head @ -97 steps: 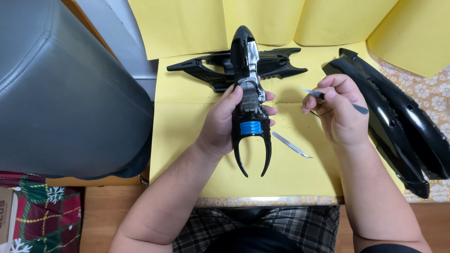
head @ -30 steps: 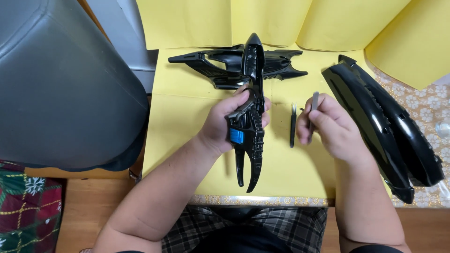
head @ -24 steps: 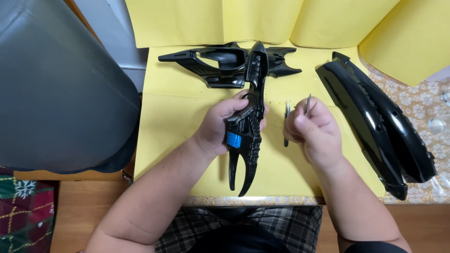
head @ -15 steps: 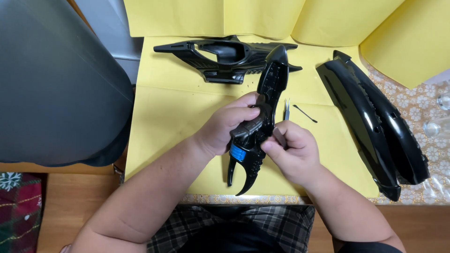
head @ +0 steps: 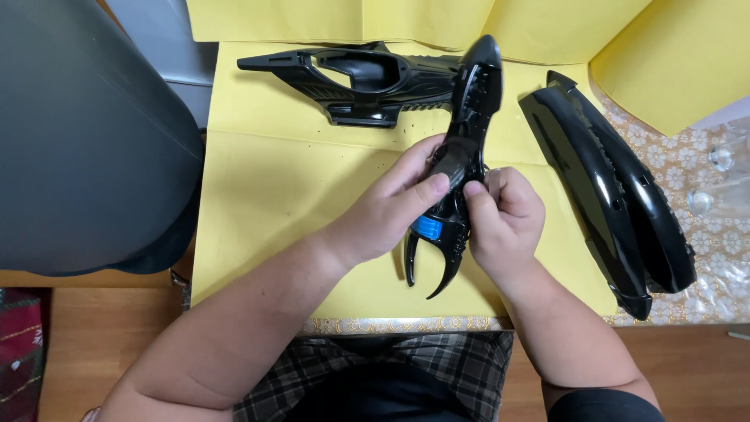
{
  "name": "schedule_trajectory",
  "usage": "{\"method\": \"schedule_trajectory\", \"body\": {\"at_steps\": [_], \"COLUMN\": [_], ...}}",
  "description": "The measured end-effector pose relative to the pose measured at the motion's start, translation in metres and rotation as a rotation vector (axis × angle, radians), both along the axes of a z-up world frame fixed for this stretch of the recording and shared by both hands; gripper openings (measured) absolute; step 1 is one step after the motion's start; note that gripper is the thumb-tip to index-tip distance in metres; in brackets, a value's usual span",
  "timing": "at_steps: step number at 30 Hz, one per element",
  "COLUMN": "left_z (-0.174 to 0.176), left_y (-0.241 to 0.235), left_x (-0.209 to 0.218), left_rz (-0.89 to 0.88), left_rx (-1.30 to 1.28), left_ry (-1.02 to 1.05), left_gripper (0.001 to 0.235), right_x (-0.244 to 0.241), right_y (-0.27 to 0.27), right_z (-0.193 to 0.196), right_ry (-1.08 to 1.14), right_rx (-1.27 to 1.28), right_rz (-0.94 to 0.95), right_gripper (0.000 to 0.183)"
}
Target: Using tweezers to remove blue masking tape from a black plastic model part
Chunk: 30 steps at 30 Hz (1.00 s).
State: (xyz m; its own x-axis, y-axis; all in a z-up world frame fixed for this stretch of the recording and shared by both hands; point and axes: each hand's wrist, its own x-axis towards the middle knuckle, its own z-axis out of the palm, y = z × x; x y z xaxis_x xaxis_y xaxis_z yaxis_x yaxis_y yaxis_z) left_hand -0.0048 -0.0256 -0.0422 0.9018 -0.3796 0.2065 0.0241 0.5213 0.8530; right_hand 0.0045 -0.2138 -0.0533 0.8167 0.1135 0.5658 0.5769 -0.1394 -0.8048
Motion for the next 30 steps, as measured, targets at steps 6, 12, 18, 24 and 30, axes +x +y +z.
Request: {"method": "schedule_trajectory", "body": {"at_steps": [6,12,18,24,30], "left_z": [0.000,0.010,0.024,0.022,0.022], "left_y": [-0.004,0.000,0.006,0.007,0.003], "left_x": [0.005,0.009,0.011,0.011,0.010], "left_rz": [0.045,-0.128,-0.258,-0.239,-0.187], "left_rx": [-0.088,0.142,0.129,0.178,0.219], "left_ry": [0.099,0.237,0.421,0.279,0.383], "left_gripper": [0.052,0.048,0.049,0.048,0.044], "right_x": [-0.004,-0.008,-0.006,-0.009,-0.007], "right_y": [-0.002,-0.006,-0.020,-0.024,-0.021], "right_z": [0.022,0.062,0.053,0.043,0.036], "right_ry": [0.080,0.270,0.351,0.216,0.274], "right_rx": [0.281,0.450,0.337,0.146,0.126], "right_rz": [0.125,0.205,0.320,0.233,0.169], "right_gripper": [0.021,0.043,0.026,0.024,0.022]}}
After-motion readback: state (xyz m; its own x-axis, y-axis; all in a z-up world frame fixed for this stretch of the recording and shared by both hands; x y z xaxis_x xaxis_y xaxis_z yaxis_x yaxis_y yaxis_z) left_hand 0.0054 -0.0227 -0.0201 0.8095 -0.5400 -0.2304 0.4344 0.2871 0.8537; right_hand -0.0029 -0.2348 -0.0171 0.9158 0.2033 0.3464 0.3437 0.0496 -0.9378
